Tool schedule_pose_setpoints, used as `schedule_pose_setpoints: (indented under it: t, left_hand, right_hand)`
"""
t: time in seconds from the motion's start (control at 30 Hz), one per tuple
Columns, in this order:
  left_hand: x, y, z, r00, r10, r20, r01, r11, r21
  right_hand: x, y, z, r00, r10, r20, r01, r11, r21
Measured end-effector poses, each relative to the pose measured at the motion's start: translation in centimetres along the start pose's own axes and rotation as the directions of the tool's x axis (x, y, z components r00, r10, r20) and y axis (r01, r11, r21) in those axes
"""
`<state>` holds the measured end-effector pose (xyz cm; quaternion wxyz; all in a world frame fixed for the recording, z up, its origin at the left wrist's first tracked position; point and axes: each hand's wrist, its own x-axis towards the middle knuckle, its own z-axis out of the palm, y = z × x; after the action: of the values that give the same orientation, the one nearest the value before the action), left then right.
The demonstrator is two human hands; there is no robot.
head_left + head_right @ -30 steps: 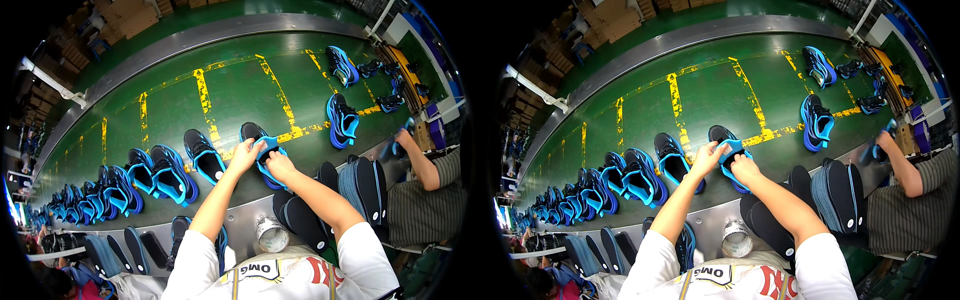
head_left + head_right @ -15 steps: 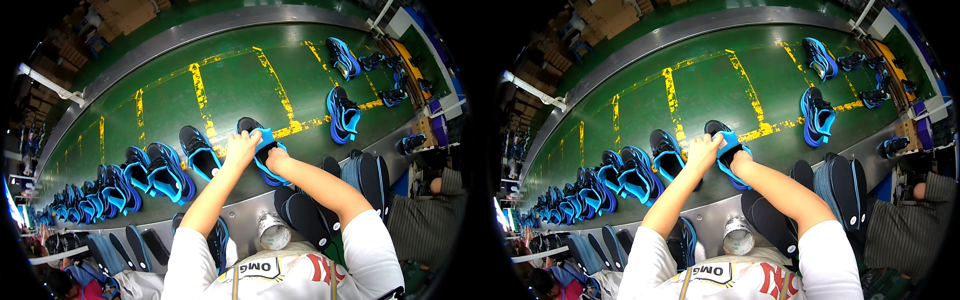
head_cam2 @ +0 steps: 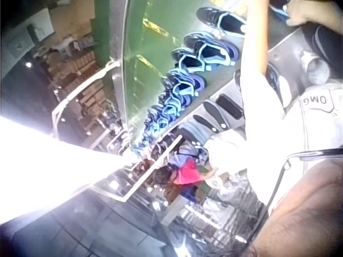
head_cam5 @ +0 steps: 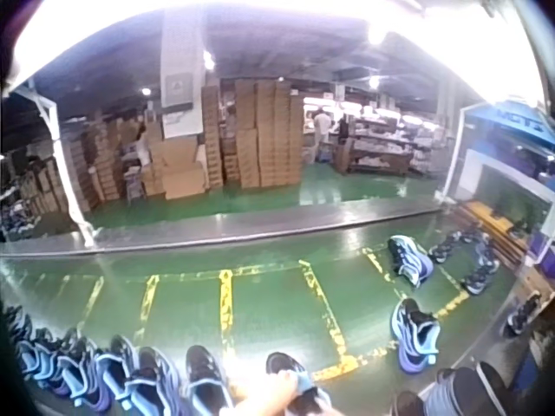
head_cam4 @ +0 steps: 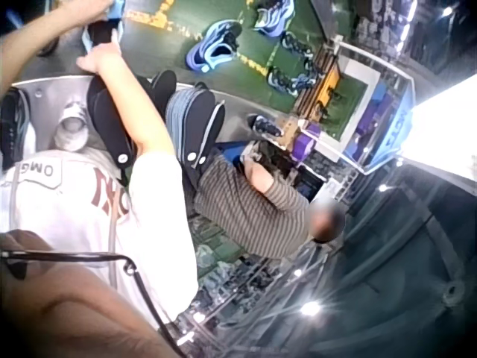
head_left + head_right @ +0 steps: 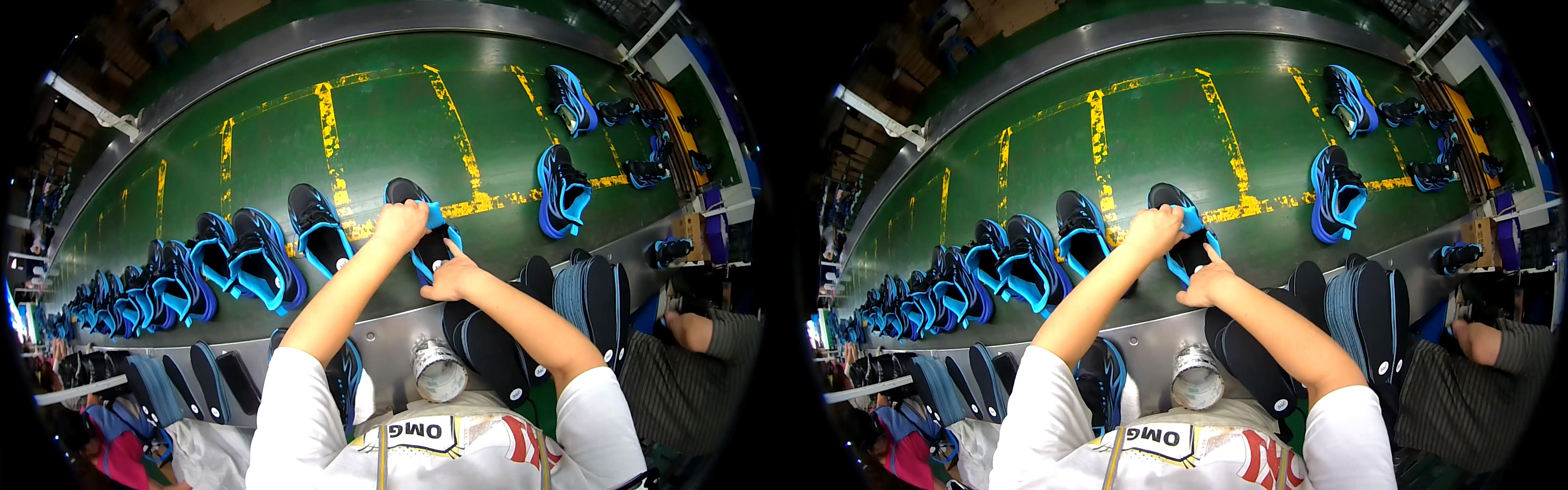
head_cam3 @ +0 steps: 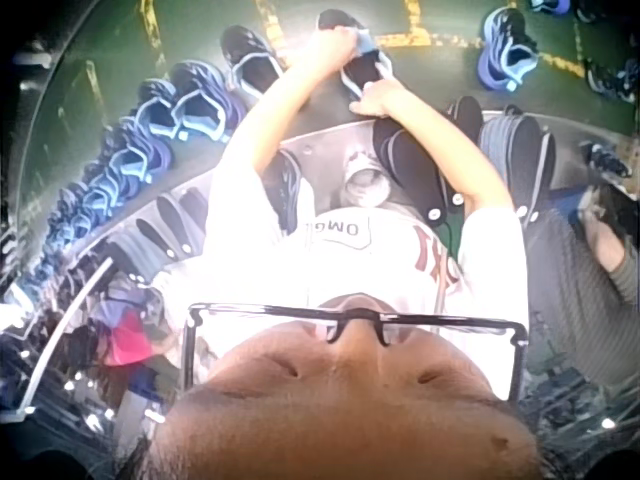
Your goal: The person picks up blue insoles one at a time and inserts them into black and blue athletic shoes arranged on a production conveyor belt.
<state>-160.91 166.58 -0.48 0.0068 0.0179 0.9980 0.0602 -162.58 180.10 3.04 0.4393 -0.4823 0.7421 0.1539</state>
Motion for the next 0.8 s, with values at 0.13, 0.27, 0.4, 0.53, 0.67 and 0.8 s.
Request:
schedule_pose_setpoints:
  t: [0.13, 0.27, 0.4, 0.53, 0.67, 0.8]
  left_hand:
    - [-0.6, -0.3, 0.2, 0.998, 0.05, -0.047, -0.051, 0.998, -0.021]
    - [-2.4, -0.4, 0.1, 0.99, 0.075, -0.124, -0.07, 0.997, 0.039]
    - [-6.1, 2.5, -1.0, 0.963, 0.197, -0.186, -0.151, 0.96, 0.235]
    - [-6.9, 2.6, -1.4, 0.977, 0.162, -0.141, -0.112, 0.945, 0.308]
    - [-5.0, -0.5, 0.2, 0.998, 0.015, -0.064, 0.011, 0.918, 0.396]
    - [-2.6, -3.3, -0.6, 0.978, -0.135, 0.161, 0.093, 0.966, 0.243]
  right_hand:
    - [-0.4, 1.3, 5.2, 0.54, -0.106, -0.835, 0.285, 0.956, 0.063]
    - [-4.3, 0.0, 8.5, 0.417, 0.117, -0.901, 0.206, 0.954, 0.219]
    - [-5.2, -0.6, 12.3, 0.575, 0.146, -0.805, 0.195, 0.931, 0.308]
    - [-5.2, -0.9, 12.1, 0.529, 0.096, -0.843, 0.236, 0.938, 0.255]
    - [-3.3, -1.5, 9.3, 0.432, 0.085, -0.898, 0.286, 0.931, 0.226]
    - [-1.0, -1.5, 7.1, 0.482, 0.157, -0.862, 0.368, 0.856, 0.362]
